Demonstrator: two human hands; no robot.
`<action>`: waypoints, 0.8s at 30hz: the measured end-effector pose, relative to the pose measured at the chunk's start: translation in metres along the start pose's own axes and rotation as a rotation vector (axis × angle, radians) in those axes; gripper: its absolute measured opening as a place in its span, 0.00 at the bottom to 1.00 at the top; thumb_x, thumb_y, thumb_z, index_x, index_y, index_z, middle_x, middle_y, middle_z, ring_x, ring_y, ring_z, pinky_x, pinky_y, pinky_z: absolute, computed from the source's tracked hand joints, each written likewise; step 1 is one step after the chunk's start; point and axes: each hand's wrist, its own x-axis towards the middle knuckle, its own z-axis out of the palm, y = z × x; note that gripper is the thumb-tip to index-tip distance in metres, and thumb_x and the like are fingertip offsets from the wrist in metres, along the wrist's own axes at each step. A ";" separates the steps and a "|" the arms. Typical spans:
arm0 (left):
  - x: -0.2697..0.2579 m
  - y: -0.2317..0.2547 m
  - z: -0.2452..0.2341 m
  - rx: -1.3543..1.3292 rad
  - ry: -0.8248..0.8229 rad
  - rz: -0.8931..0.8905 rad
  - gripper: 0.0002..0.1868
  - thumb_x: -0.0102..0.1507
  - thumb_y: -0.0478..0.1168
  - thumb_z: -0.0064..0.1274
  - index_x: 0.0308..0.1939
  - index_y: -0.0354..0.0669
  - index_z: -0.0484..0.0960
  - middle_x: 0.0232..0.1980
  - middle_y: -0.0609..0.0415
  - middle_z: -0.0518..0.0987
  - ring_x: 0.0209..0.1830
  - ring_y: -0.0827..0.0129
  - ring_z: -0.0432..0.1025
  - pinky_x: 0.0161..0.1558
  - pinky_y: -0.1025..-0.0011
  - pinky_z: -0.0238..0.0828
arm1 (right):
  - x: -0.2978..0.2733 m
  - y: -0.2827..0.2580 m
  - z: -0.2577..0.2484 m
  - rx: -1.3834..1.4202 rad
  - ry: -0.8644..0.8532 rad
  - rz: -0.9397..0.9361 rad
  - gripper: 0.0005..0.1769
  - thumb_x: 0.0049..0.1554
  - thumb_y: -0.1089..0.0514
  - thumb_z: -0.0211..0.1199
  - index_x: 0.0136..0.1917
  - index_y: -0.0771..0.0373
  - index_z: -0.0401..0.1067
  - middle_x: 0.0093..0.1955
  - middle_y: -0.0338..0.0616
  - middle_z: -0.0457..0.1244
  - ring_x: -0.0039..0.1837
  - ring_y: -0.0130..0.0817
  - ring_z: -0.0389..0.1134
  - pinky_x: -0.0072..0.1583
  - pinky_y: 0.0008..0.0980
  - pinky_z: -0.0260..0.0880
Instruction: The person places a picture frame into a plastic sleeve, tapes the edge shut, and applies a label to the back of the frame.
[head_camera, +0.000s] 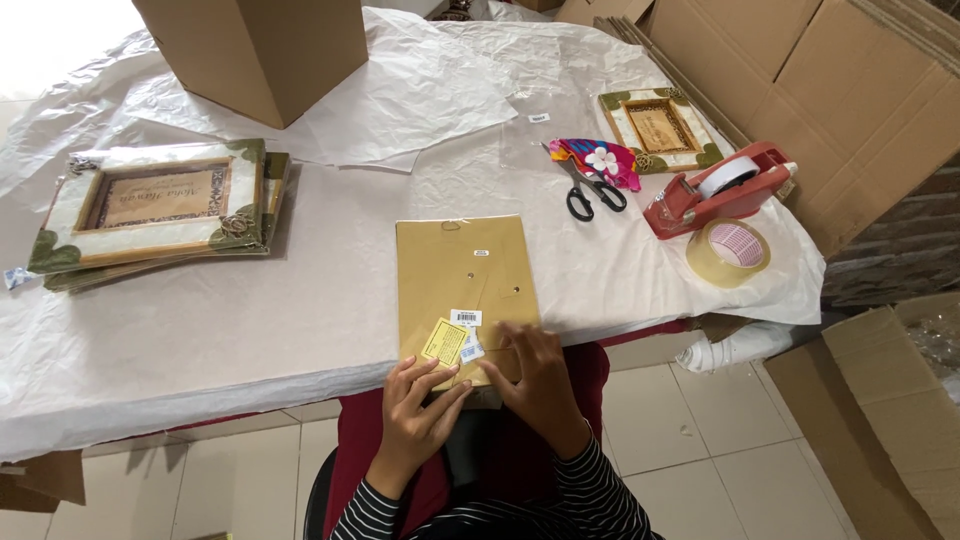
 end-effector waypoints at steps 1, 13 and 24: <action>0.002 0.000 -0.001 0.004 0.005 0.006 0.17 0.58 0.38 0.71 0.50 0.56 0.86 0.57 0.57 0.79 0.59 0.60 0.72 0.62 0.49 0.70 | 0.001 0.002 0.002 -0.034 0.061 -0.017 0.24 0.57 0.51 0.70 0.63 0.54 0.67 0.47 0.37 0.65 0.49 0.34 0.67 0.58 0.39 0.63; 0.010 0.015 -0.011 0.323 -0.224 0.001 0.28 0.62 0.38 0.61 0.65 0.68 0.77 0.62 0.58 0.76 0.61 0.61 0.69 0.60 0.51 0.59 | -0.044 0.016 -0.006 0.061 0.263 0.108 0.15 0.65 0.55 0.54 0.61 0.63 0.71 0.61 0.47 0.60 0.65 0.41 0.63 0.68 0.39 0.66; -0.002 0.016 0.011 0.404 -0.108 -0.019 0.22 0.66 0.45 0.61 0.63 0.66 0.79 0.57 0.61 0.78 0.59 0.64 0.70 0.57 0.56 0.60 | -0.078 0.049 0.023 -0.009 0.259 0.075 0.39 0.56 0.59 0.70 0.76 0.61 0.57 0.73 0.53 0.56 0.76 0.47 0.59 0.75 0.44 0.61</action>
